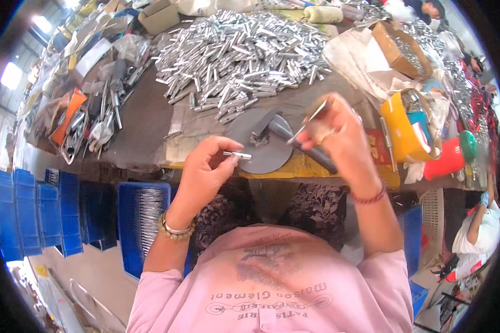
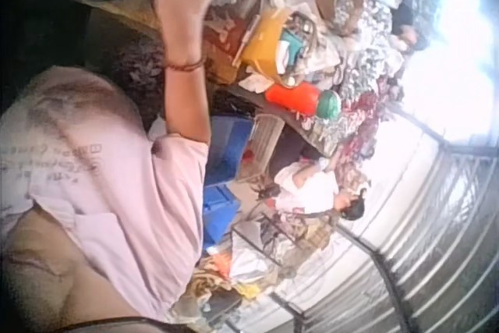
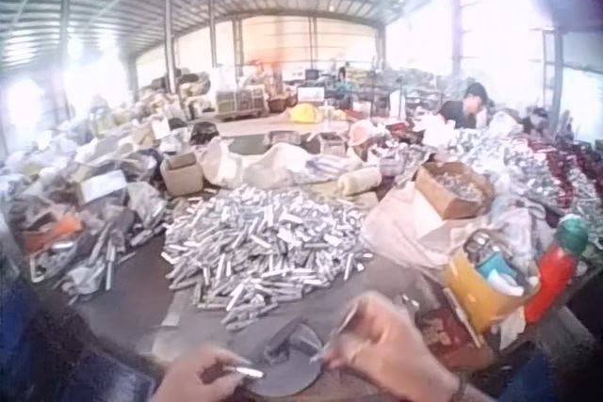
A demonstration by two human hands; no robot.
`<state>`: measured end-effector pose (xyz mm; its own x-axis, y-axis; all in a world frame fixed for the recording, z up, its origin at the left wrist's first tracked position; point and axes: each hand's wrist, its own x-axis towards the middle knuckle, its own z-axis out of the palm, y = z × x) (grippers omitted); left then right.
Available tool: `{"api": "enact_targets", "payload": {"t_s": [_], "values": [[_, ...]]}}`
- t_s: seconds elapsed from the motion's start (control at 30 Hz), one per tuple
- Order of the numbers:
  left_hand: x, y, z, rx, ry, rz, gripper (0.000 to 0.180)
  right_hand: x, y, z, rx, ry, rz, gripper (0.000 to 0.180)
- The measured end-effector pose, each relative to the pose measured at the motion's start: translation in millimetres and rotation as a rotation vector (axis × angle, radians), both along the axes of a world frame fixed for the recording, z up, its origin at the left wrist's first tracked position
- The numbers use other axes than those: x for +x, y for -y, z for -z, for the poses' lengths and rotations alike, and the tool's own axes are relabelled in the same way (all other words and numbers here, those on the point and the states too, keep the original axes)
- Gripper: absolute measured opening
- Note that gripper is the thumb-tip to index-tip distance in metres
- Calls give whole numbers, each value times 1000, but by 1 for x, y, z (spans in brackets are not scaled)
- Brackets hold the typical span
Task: The person uses a hammer to assemble small metal components on a metal baseplate and places them into a blue storage bin.
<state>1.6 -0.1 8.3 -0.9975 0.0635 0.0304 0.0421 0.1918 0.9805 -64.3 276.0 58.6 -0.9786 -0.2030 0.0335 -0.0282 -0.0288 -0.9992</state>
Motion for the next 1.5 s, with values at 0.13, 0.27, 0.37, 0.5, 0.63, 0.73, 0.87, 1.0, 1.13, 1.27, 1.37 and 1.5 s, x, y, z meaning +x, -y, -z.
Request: {"api": "enact_targets", "payload": {"t_s": [0.13,0.27,0.37,0.5,0.63,0.73,0.87,1.0,1.13,1.27,1.37,1.5], "values": [[0,-3,-4,-355,-329,16,18,26,19,32,295,-202,-107,15],[7,-5,-9,-464,-317,-29,18,36,20,22,702,-551,-115,12],[6,-5,-8,-606,-358,-46,18,37,21,28,872,-743,-112,8],[3,-3,-5,-477,-295,-49,17,37,28,27,933,-792,-89,6],[3,-3,-4,-428,-268,-60,16,33,30,26,965,-871,-68,5],[-2,-2,-4,-446,-320,-16,14,31,31,27,934,-889,-60,5],[-4,-5,-6,-430,-292,-17,13,30,32,32,873,-858,-51,4],[-4,-4,-1,-388,-294,-25,16,27,31,33,856,-830,-64,4],[-5,-4,1,-373,-287,-48,18,23,30,33,829,-820,-87,4],[-5,-3,4,-338,-292,-16,19,20,31,34,830,-797,-119,4],[-5,-6,4,-309,-286,4,19,17,33,39,772,-814,-128,6],[-7,-6,3,-304,-266,16,17,17,34,42,808,-835,-110,7]]}}
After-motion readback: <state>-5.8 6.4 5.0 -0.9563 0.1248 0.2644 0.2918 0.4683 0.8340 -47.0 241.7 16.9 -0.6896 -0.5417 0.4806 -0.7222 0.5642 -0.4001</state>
